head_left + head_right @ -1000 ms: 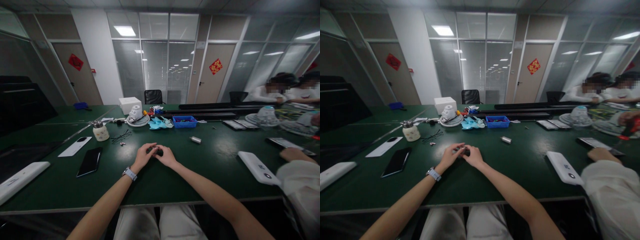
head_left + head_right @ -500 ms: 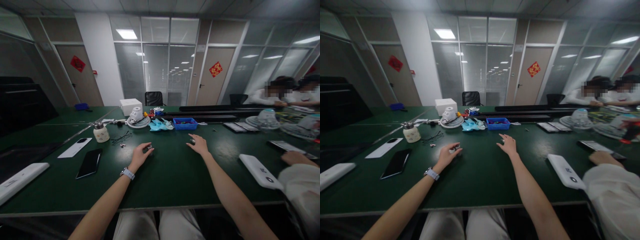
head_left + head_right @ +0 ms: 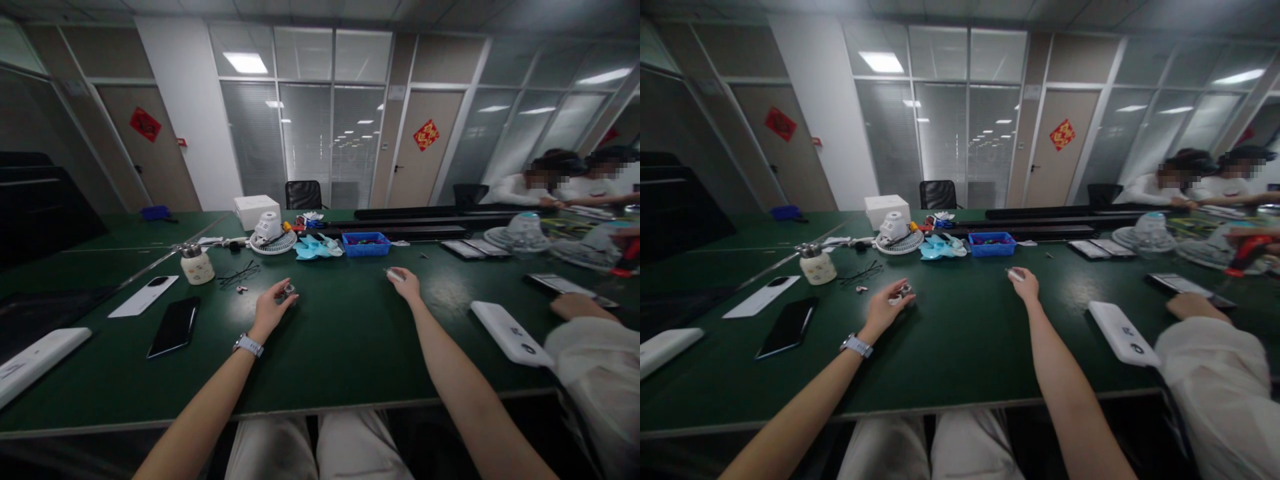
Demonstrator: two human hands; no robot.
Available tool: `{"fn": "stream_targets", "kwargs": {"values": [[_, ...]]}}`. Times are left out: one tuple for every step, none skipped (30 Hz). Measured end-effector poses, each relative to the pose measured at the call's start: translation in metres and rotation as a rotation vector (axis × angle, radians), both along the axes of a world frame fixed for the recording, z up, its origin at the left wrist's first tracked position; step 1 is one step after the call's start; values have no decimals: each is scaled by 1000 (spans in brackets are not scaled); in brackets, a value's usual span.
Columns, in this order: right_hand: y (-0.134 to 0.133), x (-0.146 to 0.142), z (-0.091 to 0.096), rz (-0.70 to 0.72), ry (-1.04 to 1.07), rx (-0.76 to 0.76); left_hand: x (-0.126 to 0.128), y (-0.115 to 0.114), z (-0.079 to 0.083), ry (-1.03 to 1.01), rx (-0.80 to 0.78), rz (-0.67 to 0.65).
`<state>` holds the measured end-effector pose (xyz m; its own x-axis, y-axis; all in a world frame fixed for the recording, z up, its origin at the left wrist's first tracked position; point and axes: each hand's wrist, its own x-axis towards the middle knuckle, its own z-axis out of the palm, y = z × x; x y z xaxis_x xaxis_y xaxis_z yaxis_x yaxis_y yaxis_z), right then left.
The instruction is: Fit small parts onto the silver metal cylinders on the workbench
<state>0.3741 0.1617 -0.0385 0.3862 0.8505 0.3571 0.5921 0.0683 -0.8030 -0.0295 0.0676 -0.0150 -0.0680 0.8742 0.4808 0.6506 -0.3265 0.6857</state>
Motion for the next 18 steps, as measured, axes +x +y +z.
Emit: {"fn": "stream_targets", "kwargs": {"values": [[4, 3, -2, -18, 131, 51, 0, 0, 0, 0, 2, -4], [7, 5, -3, -30, 263, 104, 0, 0, 0, -2, 4, -7], [11, 8, -3, -41, 380, 150, 0, 0, 0, -5, 6, -10], [14, 10, -4, -56, 467, 186, 0, 0, 0, -9, 7, -13], [16, 13, -4, -78, 520, 209, 0, 0, 0, -12, 8, -16], [18, 16, -3, -106, 545, 224, 0, -1, 0, -15, 7, -19], [20, 18, -3, -130, 549, 233, 0, -1, 0, -15, 3, -21], [21, 20, -3, -151, 545, 239, 0, -1, 0, -15, -1, -19], [21, 21, -2, -170, 537, 245, 0, -1, 0, -16, -8, -15], [22, 23, -2, -188, 527, 254, 0, 0, -1, -18, -13, -9], [23, 23, -2, -202, 512, 260, 0, 0, -1, -20, -17, -3], [23, 24, -3, -214, 488, 264, 0, 0, -1, -25, -17, 1], [24, 24, -3, -223, 455, 263, 0, 0, -2, -30, -17, 2], [25, 24, -4, -230, 415, 258, 0, 0, -2, -35, -17, 0], [26, 24, -5, -233, 371, 250, -1, 0, -2, -39, -16, -5], [26, 24, -6, -232, 320, 241, -1, 1, -3, -42, -15, -9], [26, 24, -6, -224, 248, 233, -1, 1, -3, -42, -12, -13], [26, 24, -7, -217, 171, 229, -1, 1, -4, -42, -8, -15]]}}
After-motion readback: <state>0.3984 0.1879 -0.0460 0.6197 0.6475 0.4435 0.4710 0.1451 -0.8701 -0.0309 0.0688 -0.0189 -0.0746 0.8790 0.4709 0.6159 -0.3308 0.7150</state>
